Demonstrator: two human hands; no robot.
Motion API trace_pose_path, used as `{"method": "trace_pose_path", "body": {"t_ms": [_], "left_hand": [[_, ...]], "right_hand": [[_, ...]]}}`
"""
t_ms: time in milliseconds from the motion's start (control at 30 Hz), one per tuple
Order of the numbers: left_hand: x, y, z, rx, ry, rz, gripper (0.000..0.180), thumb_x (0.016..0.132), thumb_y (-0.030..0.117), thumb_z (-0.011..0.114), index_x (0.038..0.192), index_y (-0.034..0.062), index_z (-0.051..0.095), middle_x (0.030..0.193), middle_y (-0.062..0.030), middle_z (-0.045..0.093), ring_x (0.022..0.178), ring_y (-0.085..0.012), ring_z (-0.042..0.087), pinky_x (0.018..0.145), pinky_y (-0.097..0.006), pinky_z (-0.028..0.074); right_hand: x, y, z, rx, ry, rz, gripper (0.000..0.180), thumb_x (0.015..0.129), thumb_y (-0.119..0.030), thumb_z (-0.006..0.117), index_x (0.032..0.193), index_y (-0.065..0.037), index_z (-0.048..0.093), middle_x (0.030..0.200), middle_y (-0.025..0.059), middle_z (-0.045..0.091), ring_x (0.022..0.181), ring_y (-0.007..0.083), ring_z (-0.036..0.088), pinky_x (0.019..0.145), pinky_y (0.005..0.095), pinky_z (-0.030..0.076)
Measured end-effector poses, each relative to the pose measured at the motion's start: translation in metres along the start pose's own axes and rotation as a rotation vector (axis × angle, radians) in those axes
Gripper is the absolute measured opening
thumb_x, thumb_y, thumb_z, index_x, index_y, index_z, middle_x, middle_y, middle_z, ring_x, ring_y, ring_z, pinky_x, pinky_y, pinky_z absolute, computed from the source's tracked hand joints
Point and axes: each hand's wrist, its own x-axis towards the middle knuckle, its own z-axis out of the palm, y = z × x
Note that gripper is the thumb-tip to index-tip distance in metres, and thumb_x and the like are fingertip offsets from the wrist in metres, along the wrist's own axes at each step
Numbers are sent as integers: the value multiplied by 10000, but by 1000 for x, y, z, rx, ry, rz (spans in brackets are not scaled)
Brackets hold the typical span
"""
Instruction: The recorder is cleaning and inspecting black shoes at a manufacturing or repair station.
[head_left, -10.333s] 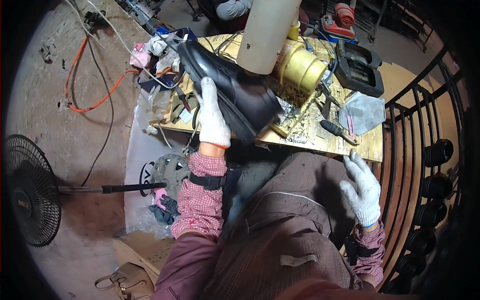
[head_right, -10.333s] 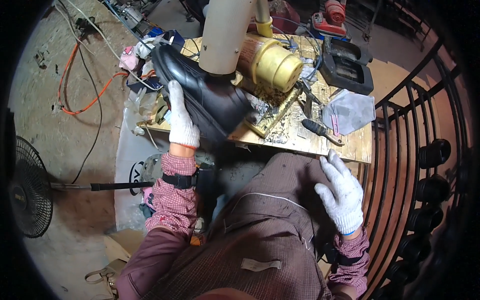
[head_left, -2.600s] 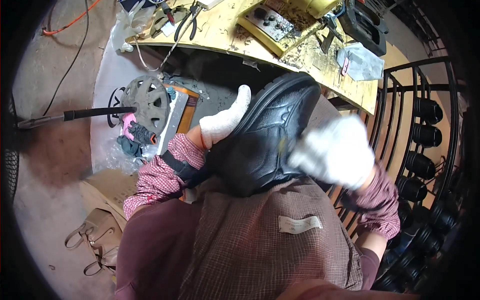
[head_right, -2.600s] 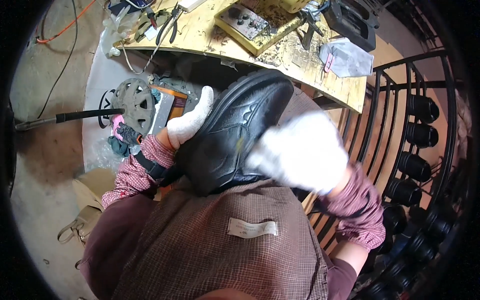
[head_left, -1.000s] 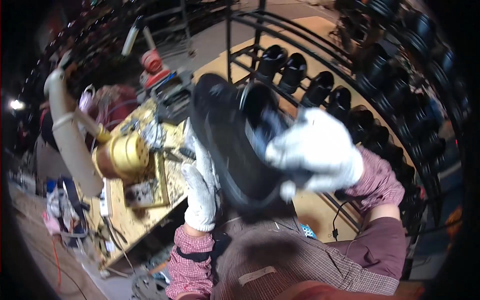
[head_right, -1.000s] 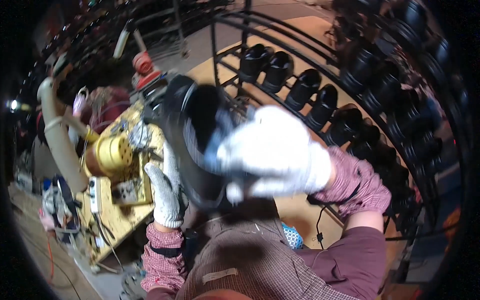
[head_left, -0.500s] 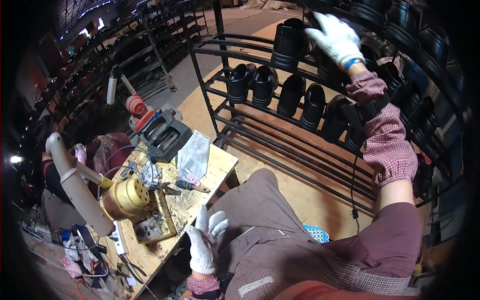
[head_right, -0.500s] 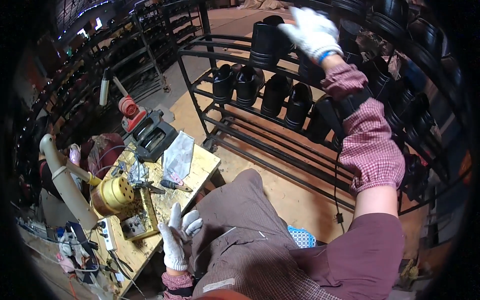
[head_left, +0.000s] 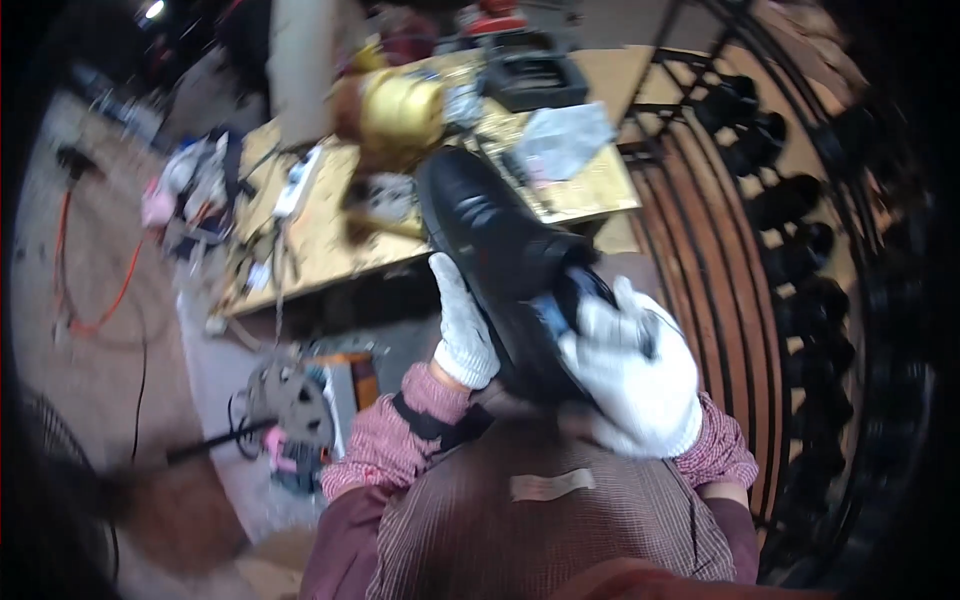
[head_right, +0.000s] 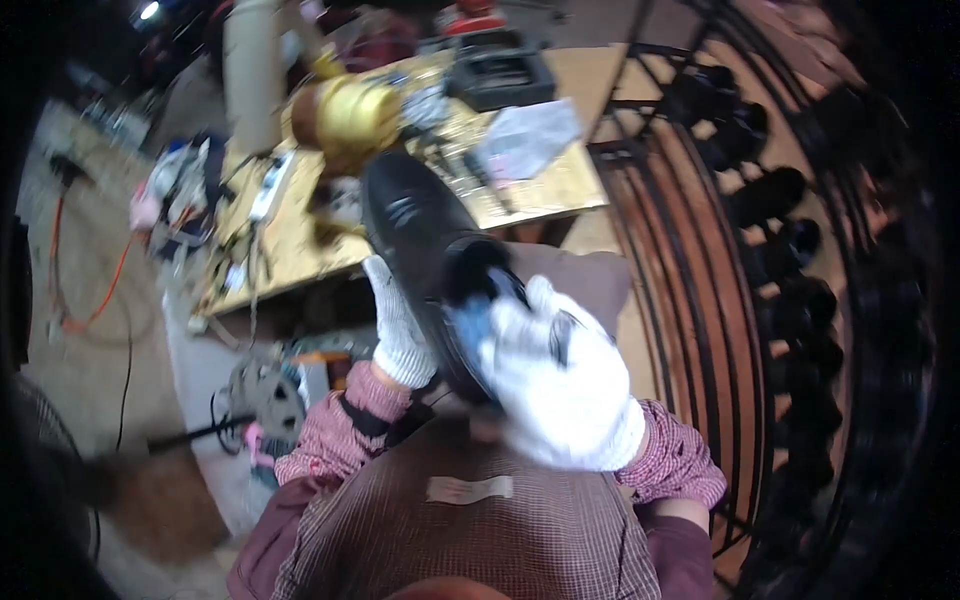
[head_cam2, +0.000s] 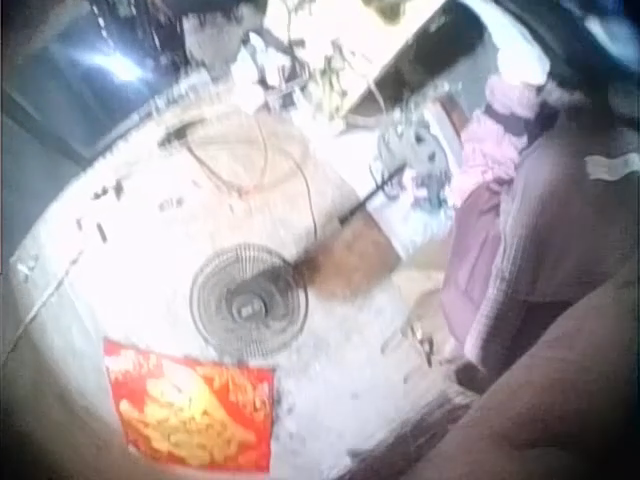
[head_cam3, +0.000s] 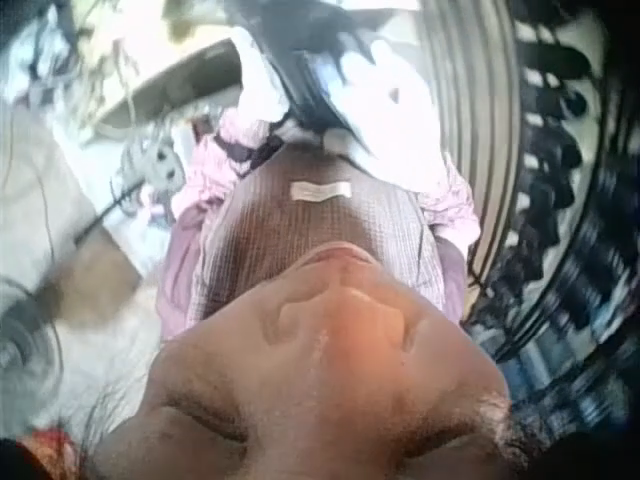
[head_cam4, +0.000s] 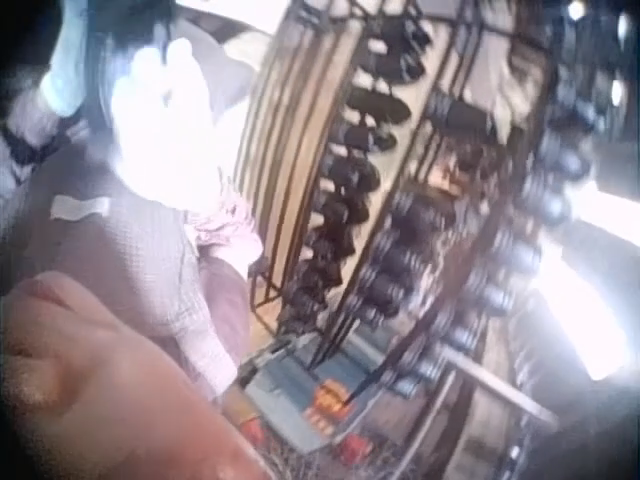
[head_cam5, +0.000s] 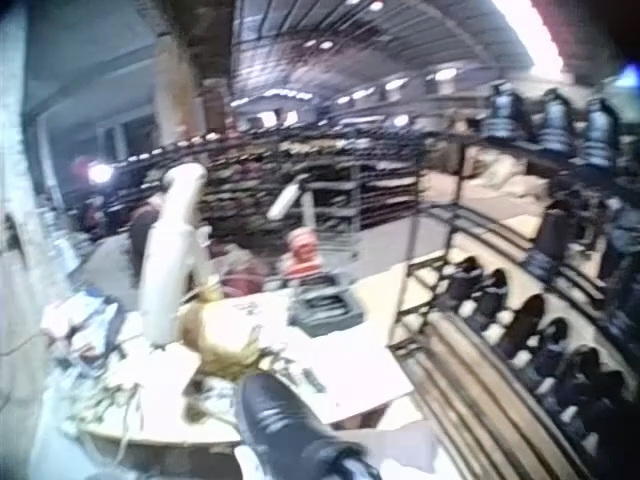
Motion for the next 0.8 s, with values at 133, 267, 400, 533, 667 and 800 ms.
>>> {"method": "trace_pose_path", "body": {"t_ms": [133, 267, 400, 533, 667, 800], "left_hand": [[-9, 36, -119, -110, 227, 301, 1014, 852, 873, 360, 1522, 112, 388, 1451, -160, 527, 1281, -358, 523, 1130, -516, 395], [-2, 92, -108, 34, 458, 558, 879, 932, 791, 345, 1491, 119, 448, 1425, -110, 560, 1265, -327, 540, 1114, -479, 423], [7, 140, -102, 129, 441, 635, 791, 985, 723, 336, 1487, 125, 459, 1426, -76, 564, 1271, -282, 538, 1119, -431, 414], [30, 169, -103, 211, 451, 666, 787, 990, 717, 338, 1490, 122, 458, 1433, -63, 557, 1271, -266, 535, 1121, -409, 406], [39, 178, -110, 177, 436, 662, 800, 986, 720, 341, 1497, 113, 445, 1471, -72, 520, 1310, -273, 505, 1136, -443, 395], [43, 176, -183, -71, 276, 520, 788, 1000, 682, 353, 1517, 89, 398, 1502, -120, 480, 1364, -318, 462, 1168, -480, 362]], "right_hand": [[32, 6, 37, 95, 13, 24, 593, 828, -453, 690, 1245, -33, 668, 1267, 184, 644, 1240, 429, 582, 1066, 565, 422], [36, 25, 50, 9, -12, 136, 518, 869, -403, 694, 1235, -37, 680, 1268, 181, 650, 1268, 413, 571, 1079, 537, 415], [29, 33, 65, 14, -5, 201, 463, 852, -313, 726, 1225, -42, 685, 1257, 170, 656, 1277, 404, 566, 1088, 531, 406], [11, 39, 74, 23, 9, 298, 438, 854, -298, 726, 1212, -48, 692, 1249, 166, 659, 1273, 403, 565, 1094, 530, 398], [1, 50, 82, 15, -3, 399, 436, 833, -247, 736, 1216, -44, 686, 1247, 164, 662, 1257, 403, 569, 1075, 503, 416], [10, 94, 98, -1, 74, 468, 527, 835, -161, 734, 1342, -68, 621, 1264, 147, 663, 1254, 376, 573, 1015, 467, 450]]}}
